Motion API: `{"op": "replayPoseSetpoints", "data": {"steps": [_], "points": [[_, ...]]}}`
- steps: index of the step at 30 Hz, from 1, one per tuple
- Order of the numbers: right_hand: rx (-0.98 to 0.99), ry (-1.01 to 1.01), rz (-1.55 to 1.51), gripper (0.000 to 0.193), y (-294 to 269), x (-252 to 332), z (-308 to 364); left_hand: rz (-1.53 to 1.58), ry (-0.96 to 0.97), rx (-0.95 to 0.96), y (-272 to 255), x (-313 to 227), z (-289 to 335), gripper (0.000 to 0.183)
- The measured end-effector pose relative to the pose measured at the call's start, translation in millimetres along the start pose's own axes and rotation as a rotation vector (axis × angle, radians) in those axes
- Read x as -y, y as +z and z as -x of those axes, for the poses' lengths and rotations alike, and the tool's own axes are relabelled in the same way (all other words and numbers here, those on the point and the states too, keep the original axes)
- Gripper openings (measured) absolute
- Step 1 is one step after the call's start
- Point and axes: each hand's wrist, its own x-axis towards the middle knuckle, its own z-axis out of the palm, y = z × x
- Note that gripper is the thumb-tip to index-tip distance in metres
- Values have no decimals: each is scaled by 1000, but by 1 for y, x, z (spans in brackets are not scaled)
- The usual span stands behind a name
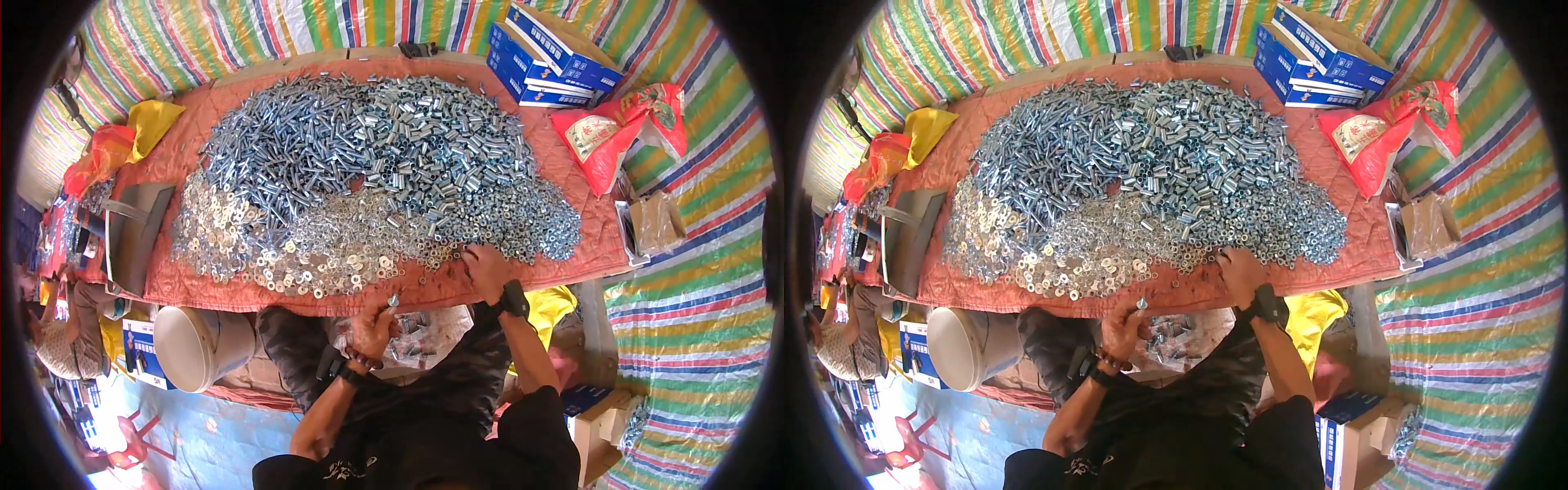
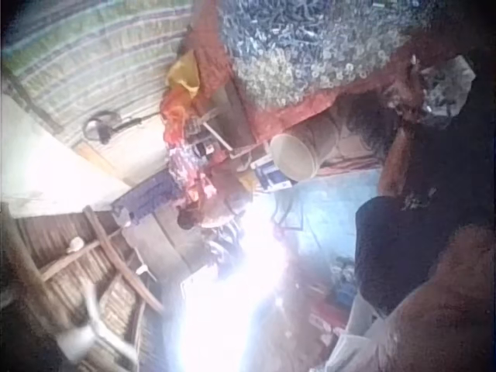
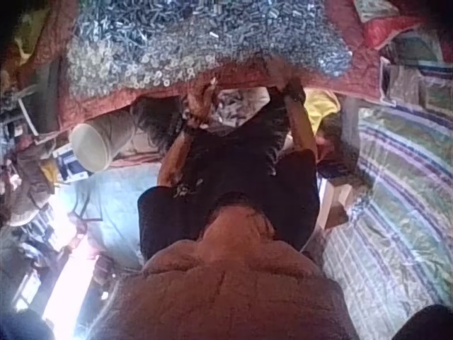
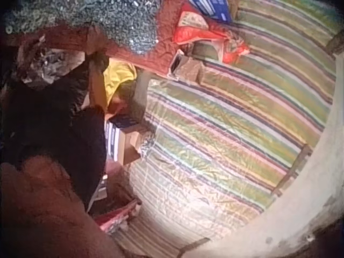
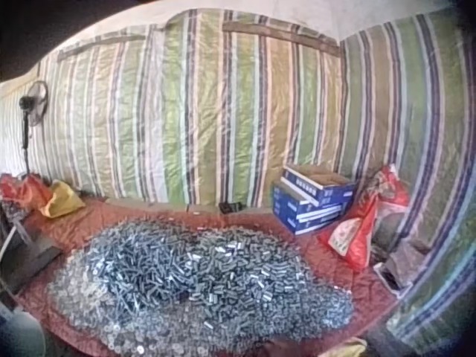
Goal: Sorting a large pile of various metal bolts, nuts, and washers into groups.
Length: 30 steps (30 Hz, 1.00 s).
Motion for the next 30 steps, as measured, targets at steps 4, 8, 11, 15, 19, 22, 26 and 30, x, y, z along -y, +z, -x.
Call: {"op": "replayPoseSetpoints", "data": {"steps": [4,8,11,15,19,22,26,30], "points": [[59,-79,166,22,18,-10,-13,17,-39,-10,-4,5,1,12],[106,-168,-8,16,-5,-8,-10,79,19,-30,0,2,0,14],[101,-44,-415,13,-10,33,13,26,-3,-30,-4,4,3,14],[220,-55,-660,15,1,70,37,31,34,26,-7,0,1,12],[430,118,-1031,11,-5,99,51,55,-11,63,-2,-21,6,11],[511,29,-1062,7,-19,121,50,93,-47,84,-8,-20,9,11],[408,-348,-800,11,-24,124,49,72,-7,151,-17,-20,13,12],[374,-569,-654,15,-34,129,50,75,-58,228,-22,-28,24,13]]}}
